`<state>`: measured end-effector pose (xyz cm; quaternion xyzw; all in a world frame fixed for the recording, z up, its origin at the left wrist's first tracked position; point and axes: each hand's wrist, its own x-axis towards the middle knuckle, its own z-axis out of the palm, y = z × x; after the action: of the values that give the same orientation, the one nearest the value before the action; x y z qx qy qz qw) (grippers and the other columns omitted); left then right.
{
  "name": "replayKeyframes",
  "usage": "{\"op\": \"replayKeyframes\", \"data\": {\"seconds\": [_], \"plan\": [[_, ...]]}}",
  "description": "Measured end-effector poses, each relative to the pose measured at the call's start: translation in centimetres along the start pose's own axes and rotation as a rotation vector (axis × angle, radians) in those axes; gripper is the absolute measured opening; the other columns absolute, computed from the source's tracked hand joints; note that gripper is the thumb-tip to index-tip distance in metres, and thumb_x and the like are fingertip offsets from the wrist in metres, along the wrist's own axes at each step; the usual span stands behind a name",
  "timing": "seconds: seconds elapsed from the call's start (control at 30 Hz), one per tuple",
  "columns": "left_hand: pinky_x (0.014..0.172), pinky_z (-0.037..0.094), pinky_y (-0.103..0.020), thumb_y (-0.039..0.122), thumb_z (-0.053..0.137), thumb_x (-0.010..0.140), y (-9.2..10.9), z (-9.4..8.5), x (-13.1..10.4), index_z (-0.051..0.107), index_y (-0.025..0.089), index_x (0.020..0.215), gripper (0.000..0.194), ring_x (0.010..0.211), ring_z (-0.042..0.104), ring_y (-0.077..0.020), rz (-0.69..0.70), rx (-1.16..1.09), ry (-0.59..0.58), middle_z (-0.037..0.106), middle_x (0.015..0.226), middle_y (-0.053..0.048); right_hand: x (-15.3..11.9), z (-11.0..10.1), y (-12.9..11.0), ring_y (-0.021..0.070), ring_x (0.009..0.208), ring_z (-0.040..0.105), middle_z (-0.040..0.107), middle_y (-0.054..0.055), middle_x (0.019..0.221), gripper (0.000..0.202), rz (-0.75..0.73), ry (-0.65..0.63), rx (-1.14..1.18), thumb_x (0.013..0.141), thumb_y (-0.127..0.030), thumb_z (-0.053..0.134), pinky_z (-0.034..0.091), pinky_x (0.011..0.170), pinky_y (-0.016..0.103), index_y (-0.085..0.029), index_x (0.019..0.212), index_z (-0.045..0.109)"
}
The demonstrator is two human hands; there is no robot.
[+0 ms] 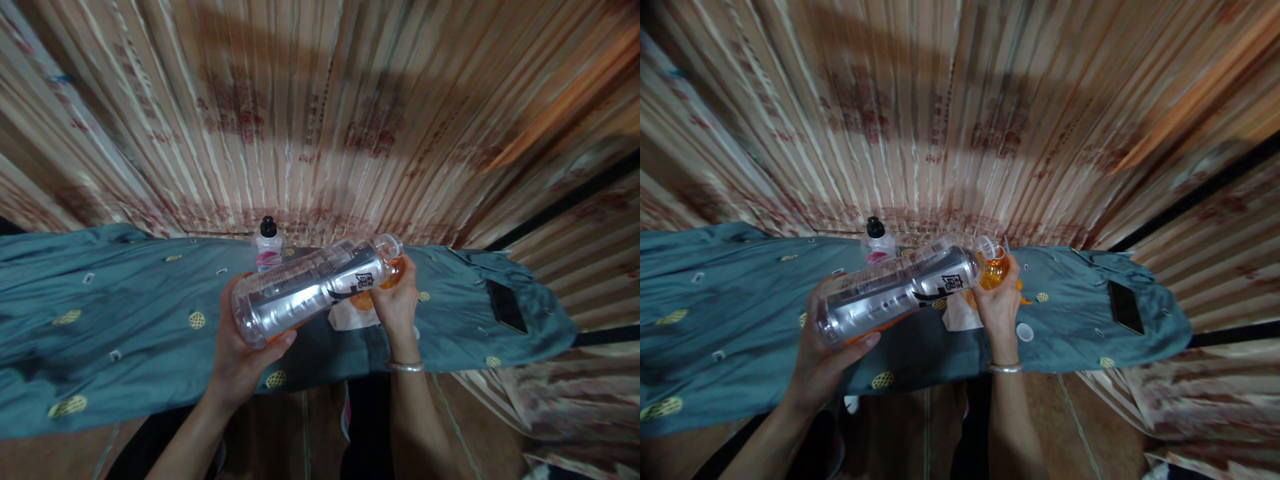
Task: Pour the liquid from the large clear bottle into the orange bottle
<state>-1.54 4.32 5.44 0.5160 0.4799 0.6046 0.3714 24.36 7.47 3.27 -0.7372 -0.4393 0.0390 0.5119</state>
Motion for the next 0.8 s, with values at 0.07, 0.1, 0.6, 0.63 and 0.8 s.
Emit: {"op": "replayKeyframes", "data": {"seconds": [0.07,0.1,0.6,0.63,0.8], "plan": [[0.087,0.068,-0.041,0.031,0.092,0.054,0.1,0.0,0.0,0.057,0.028,0.125,0.079,0.103,0.079,-0.0300,-0.003,0.001,0.000,0.079,0.115,-0.004,0.0,0.0,-0.1,0.0411,0.114,0.075,0.076,0.023,0.127,0.088,0.005,-0.005,-0.005,0.066,-0.050,0.072,0.060,0.100,0.057,-0.012,0.143,0.054],[0.086,0.068,-0.040,0.031,0.093,0.054,0.2,-0.1,0.1,0.057,0.028,0.126,0.080,0.102,0.079,-0.0294,-0.002,0.002,-0.001,0.078,0.114,-0.004,0.0,0.0,-0.1,0.0409,0.113,0.076,0.076,0.022,0.126,0.088,0.008,-0.008,-0.011,0.065,-0.050,0.072,0.061,0.099,0.056,-0.013,0.143,0.054],[0.096,0.068,-0.047,0.037,0.096,0.061,-0.3,-1.1,0.7,0.057,0.030,0.131,0.081,0.111,0.077,-0.0318,0.034,0.036,-0.079,0.077,0.123,-0.005,-0.2,0.1,0.5,0.0369,0.104,0.078,0.077,0.019,0.125,0.081,-0.072,0.027,-0.048,0.070,-0.052,0.077,0.063,0.090,0.050,-0.017,0.140,0.056],[0.099,0.067,-0.047,0.038,0.096,0.061,-0.6,-1.2,0.7,0.056,0.030,0.132,0.082,0.114,0.077,-0.0320,0.033,0.032,-0.089,0.076,0.126,-0.005,-0.2,0.2,0.5,0.0366,0.104,0.078,0.077,0.019,0.125,0.081,-0.080,0.029,-0.046,0.071,-0.052,0.076,0.063,0.091,0.050,-0.017,0.140,0.056],[0.111,0.061,-0.047,0.037,0.096,0.065,-1.9,-1.7,0.8,0.057,0.030,0.137,0.081,0.130,0.070,-0.0339,0.005,0.006,-0.123,0.071,0.137,-0.006,-0.2,0.3,0.4,0.0400,0.118,0.075,0.073,0.023,0.133,0.083,-0.080,0.001,-0.054,0.070,-0.046,0.075,0.060,0.102,0.055,-0.013,0.142,0.052]]}}
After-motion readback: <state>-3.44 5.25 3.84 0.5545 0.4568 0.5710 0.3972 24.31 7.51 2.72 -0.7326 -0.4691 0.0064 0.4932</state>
